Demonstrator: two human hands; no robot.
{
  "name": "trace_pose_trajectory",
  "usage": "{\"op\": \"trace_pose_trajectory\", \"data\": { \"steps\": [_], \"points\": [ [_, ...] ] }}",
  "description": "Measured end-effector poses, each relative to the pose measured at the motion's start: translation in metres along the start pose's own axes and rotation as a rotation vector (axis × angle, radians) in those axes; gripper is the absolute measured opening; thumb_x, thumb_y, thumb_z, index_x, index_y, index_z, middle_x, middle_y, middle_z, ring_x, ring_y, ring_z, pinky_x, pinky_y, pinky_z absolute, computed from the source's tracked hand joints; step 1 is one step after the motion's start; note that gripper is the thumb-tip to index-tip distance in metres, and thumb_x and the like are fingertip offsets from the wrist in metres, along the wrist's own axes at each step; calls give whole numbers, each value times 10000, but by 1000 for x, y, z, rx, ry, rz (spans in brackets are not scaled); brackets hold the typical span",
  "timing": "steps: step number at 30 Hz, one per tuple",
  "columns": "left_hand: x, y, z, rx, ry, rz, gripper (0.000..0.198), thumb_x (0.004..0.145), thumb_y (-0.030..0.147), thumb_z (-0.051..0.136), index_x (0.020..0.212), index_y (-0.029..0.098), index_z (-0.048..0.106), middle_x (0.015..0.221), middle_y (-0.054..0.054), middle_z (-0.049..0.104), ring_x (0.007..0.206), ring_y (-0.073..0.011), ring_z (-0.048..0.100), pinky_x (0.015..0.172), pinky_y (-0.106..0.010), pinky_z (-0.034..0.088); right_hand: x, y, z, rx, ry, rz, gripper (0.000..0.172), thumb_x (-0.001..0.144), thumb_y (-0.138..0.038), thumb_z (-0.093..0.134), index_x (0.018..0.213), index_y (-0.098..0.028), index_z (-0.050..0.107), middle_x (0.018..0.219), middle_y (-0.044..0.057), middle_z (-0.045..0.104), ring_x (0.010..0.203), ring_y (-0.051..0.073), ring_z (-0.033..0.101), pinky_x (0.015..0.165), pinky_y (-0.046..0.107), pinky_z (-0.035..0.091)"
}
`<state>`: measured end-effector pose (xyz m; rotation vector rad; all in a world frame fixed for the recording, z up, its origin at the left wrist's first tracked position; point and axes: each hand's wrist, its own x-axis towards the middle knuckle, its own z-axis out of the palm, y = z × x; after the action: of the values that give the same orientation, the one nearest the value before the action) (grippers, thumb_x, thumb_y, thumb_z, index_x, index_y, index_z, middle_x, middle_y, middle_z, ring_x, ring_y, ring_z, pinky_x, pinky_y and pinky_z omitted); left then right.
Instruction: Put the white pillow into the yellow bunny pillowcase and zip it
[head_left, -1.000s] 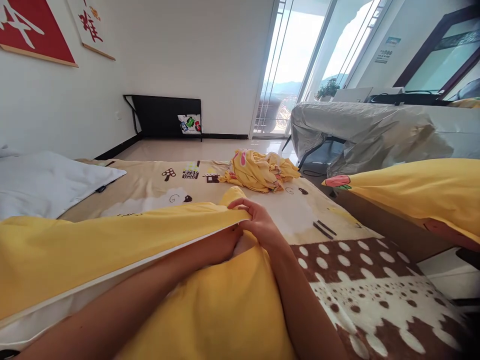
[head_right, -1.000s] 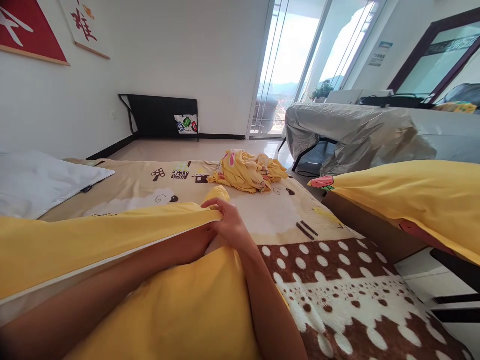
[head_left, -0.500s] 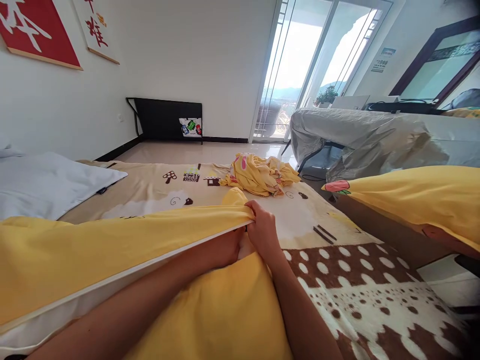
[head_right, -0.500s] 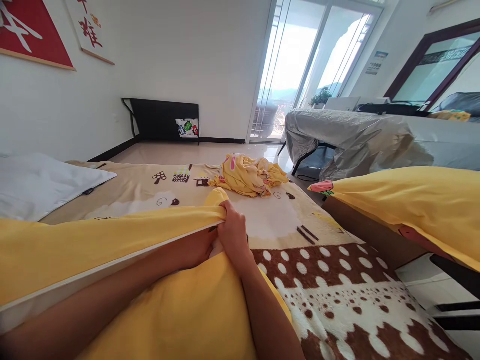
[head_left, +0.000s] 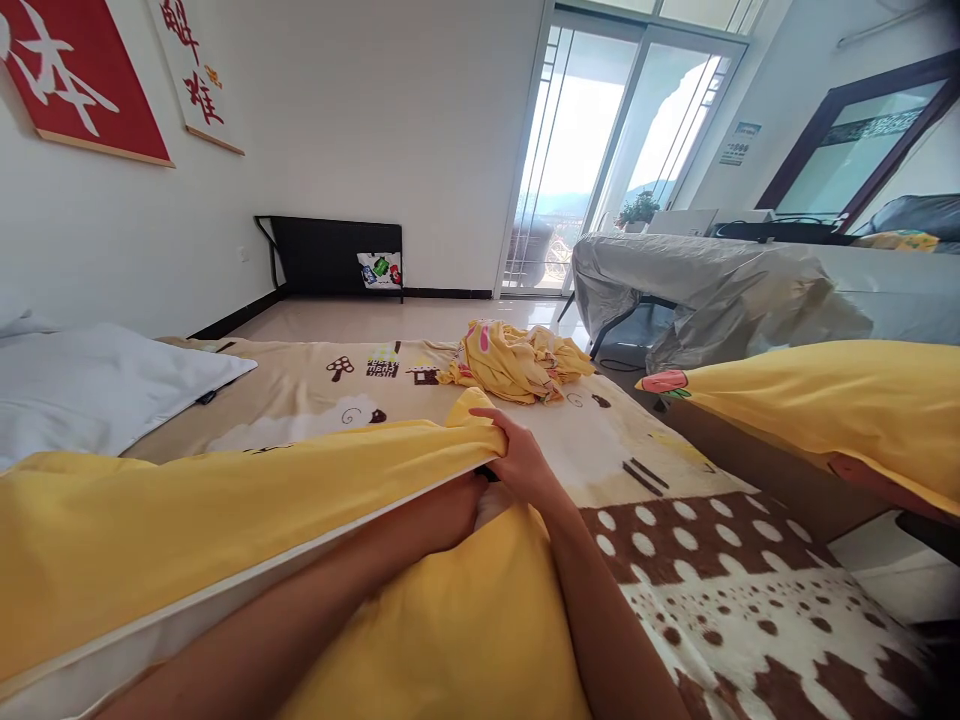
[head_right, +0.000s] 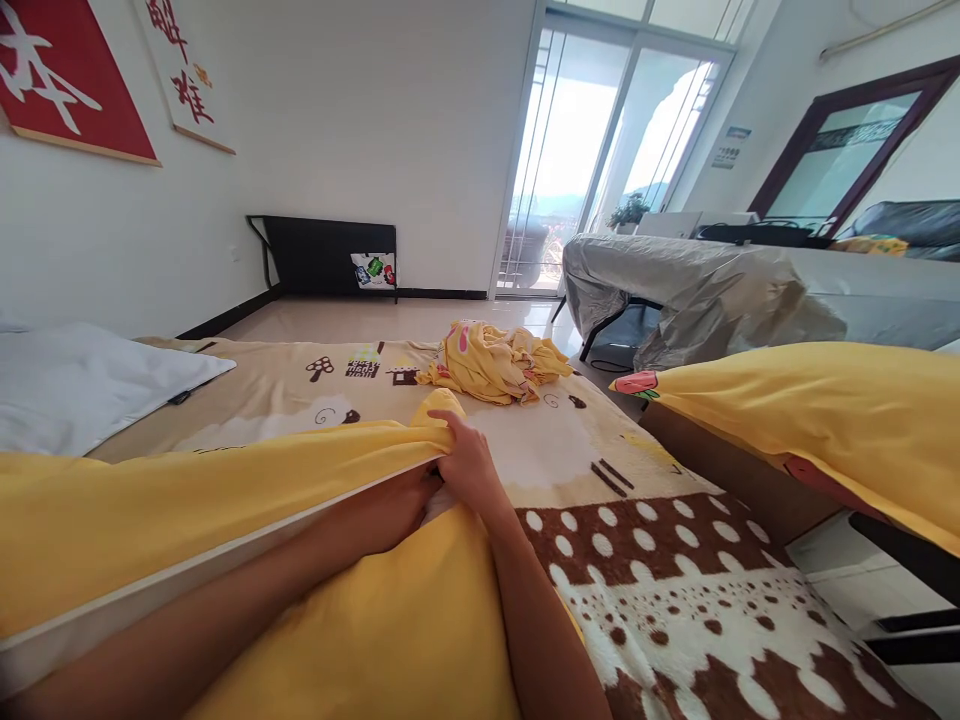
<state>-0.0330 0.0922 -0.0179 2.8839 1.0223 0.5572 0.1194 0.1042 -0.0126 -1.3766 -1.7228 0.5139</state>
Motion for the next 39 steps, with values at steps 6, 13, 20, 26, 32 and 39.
{"op": "trace_pose_trajectory", "data": {
  "steps": [6,13,20,26,32,39],
  "points": [
    [-3,-3,2,-15,-28,62,432,903,214,379,1324,192,472,1436,-75,452,1346,-237,377,1160,-419,293,-4,-4,3,-373,145,29,329,623,-35,411,798,-186,644,841,54,634,774,171,557,703,244,377],
    [-1,2,4,143,-149,23,445,871,194,386,1285,118,530,1405,-165,464,1286,-343,432,1110,-517,320,-5,-7,2,-389,164,50,353,626,-30,390,851,-206,596,779,33,644,713,174,547,635,242,331],
    [2,2,-2,58,-131,31,462,852,194,429,1300,125,514,1378,-156,504,1265,-320,464,1116,-492,330,-1,1,6,-227,145,-2,411,586,-69,361,925,-207,548,742,10,623,679,175,543,617,240,336],
    [-1,-3,-5,-212,59,-94,371,919,244,356,1233,213,552,1288,-50,604,1222,-227,522,1114,-395,363,1,4,-1,-46,49,-47,330,601,-144,459,918,-206,531,746,-17,615,664,157,525,604,230,365],
    [4,-9,3,-188,220,-162,365,951,270,336,1242,228,552,1282,-45,609,1281,-234,471,1167,-423,281,-2,-1,-3,-144,54,-37,449,581,-69,466,996,-188,589,876,21,659,786,177,569,719,252,398],
    [12,-9,8,-322,202,-167,394,926,227,366,1283,258,529,1267,-16,625,1278,-217,482,1153,-416,326,-4,0,7,-295,273,-144,360,571,-29,391,803,-187,616,853,64,572,793,188,529,713,258,400]
  ]
}}
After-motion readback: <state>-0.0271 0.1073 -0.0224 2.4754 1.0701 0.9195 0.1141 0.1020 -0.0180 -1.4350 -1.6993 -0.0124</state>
